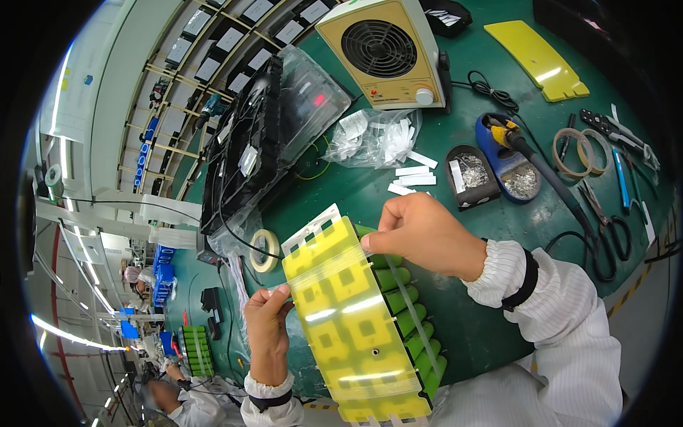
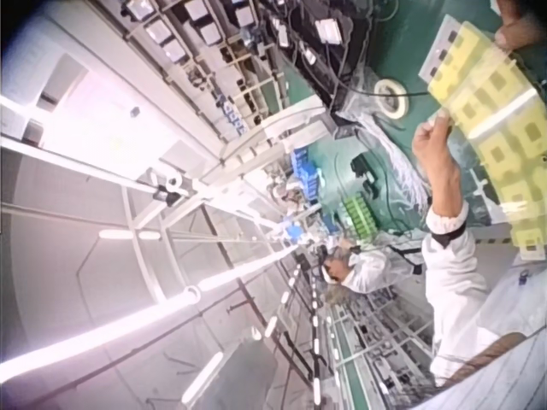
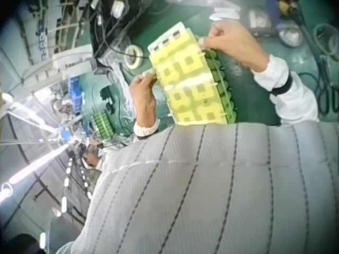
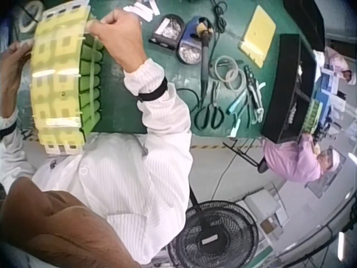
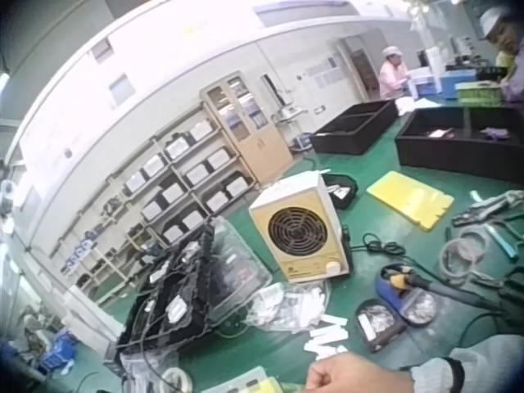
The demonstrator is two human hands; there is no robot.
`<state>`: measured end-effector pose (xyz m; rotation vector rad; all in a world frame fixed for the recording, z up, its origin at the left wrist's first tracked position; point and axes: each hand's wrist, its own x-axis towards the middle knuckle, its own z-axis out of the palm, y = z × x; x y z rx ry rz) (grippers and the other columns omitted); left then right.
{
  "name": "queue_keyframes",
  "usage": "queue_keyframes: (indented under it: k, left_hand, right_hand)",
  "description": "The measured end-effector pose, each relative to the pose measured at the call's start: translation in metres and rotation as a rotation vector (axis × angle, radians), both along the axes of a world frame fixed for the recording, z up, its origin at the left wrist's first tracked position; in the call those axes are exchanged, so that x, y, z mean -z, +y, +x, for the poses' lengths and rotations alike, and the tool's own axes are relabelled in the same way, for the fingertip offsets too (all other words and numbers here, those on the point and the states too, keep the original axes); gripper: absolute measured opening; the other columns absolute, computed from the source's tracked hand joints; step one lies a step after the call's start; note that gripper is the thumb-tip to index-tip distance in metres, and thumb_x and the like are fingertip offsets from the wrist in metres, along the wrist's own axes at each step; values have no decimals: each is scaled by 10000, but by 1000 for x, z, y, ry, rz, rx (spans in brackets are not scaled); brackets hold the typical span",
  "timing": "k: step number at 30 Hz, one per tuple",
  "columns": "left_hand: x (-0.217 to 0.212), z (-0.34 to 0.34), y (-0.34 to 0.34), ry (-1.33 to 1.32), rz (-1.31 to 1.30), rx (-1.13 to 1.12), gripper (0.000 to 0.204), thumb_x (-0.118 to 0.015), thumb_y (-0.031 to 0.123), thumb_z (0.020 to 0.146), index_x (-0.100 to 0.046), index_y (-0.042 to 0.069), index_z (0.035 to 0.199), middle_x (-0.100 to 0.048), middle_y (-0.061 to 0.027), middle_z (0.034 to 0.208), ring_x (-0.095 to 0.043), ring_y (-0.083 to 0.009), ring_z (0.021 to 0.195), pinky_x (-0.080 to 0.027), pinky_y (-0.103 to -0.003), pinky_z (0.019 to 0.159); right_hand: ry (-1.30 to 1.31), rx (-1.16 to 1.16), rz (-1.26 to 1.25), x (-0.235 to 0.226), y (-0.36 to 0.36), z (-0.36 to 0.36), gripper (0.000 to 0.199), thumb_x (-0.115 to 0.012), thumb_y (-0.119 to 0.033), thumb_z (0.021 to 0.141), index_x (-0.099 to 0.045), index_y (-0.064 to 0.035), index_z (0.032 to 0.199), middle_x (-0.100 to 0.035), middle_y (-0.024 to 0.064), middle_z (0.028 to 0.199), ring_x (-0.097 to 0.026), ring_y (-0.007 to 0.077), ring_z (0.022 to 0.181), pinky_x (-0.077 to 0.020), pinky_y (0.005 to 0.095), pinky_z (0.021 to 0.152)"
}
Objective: The recorder applies insulation strips and adhesive tape to rows of battery cells as part of a factory assembly line workflow.
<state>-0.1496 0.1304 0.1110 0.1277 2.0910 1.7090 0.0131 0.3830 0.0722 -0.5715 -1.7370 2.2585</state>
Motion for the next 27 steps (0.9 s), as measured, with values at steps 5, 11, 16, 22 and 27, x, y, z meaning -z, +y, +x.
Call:
queue_keyframes:
  k: [5,11,16,22,27]
  left_hand:
    - [0,0,2,10,-9,2,210,-752,35,823,-563,71,738,-679,-60,785,-585,-102,679,-469,-252,681]
    - [5,-2,-3,57,-53,66,203,-727,70,850,-553,121,759,-682,-25,812,-625,-112,716,-503,-266,696]
    - [7,-3,-10,47,-37,46,196,-721,88,862,-556,131,766,-676,-18,815,-634,-126,744,-492,-300,733]
    - [10,-1,-7,1,-14,27,188,-710,84,873,-557,128,774,-686,-34,834,-640,-137,748,-492,-303,736]
    - [11,-6,-1,-14,-11,37,184,-712,83,872,-557,120,779,-693,-44,854,-647,-147,760,-504,-314,749]
  right_hand:
    - [1,-3,-22,8,0,0,280,-785,-196,808,-594,-13,717,-610,32,669,-519,60,605,-387,235,512]
    - [26,-31,-63,15,3,0,275,-800,-212,811,-628,-10,739,-636,29,705,-529,63,623,-409,232,546]
    - [44,-71,36,25,2,-2,364,-793,-315,814,-665,20,751,-635,59,677,-543,95,627,-439,268,569]
    - [75,-70,-41,46,-3,-5,385,-804,-339,810,-664,16,753,-585,31,619,-486,83,582,-387,276,515]
    - [65,-81,-24,41,3,-3,369,-797,-326,820,-665,14,764,-572,21,613,-470,84,575,-369,278,506]
